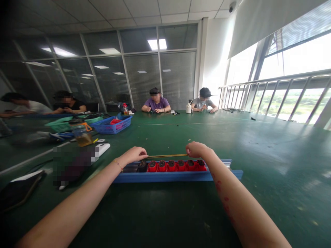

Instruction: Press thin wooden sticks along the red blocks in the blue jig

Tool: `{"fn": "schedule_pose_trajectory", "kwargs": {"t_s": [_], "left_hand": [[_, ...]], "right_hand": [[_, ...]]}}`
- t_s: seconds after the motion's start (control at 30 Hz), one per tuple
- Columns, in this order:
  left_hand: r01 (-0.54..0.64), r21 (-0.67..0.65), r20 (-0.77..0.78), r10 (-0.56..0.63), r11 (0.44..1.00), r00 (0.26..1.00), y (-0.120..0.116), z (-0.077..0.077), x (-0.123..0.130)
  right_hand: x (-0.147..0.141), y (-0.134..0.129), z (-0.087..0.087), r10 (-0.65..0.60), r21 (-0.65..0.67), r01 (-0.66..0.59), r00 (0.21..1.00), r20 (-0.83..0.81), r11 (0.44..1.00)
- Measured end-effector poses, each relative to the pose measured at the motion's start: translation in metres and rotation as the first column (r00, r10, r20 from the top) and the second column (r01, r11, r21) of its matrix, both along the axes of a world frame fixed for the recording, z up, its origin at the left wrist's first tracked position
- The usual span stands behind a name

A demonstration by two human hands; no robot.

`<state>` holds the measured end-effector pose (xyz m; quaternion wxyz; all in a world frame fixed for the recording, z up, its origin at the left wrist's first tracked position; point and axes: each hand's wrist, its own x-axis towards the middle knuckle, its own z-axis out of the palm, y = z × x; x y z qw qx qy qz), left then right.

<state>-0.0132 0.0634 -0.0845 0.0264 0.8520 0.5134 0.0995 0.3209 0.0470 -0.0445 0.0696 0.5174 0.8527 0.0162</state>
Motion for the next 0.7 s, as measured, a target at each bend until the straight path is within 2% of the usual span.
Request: {"fn": "schedule_pose_trajectory", "kwargs": {"t_s": [0.1,0.23,0.47,0.7], "left_hand": [[0.007,0.017,-0.039,-0.006,1.0,0.999,-0.001,0.001,0.0],[0.003,0.065,-0.103,0.004,0.998,0.995,-0.001,0.002,-0.001],[-0.01,0.047,-0.121,0.016,0.999,0.993,0.0,0.003,0.001],[0.034,0.026,-0.109,-0.031,0.999,0.994,-0.002,0.005,0.001]], "right_hand": [[-0.019,0.012,-0.008,-0.009,-0.006,0.01,0.999,0.032,1.0],[-0.032,0.021,-0.009,-0.019,-0.019,0.02,0.998,0.063,1.0],[-0.01,0.025,-0.007,-0.036,-0.125,0.05,0.993,0.113,0.991],[-0.007,0.026,-0.015,-0.019,-0.119,0.026,0.998,0.063,0.993]]}}
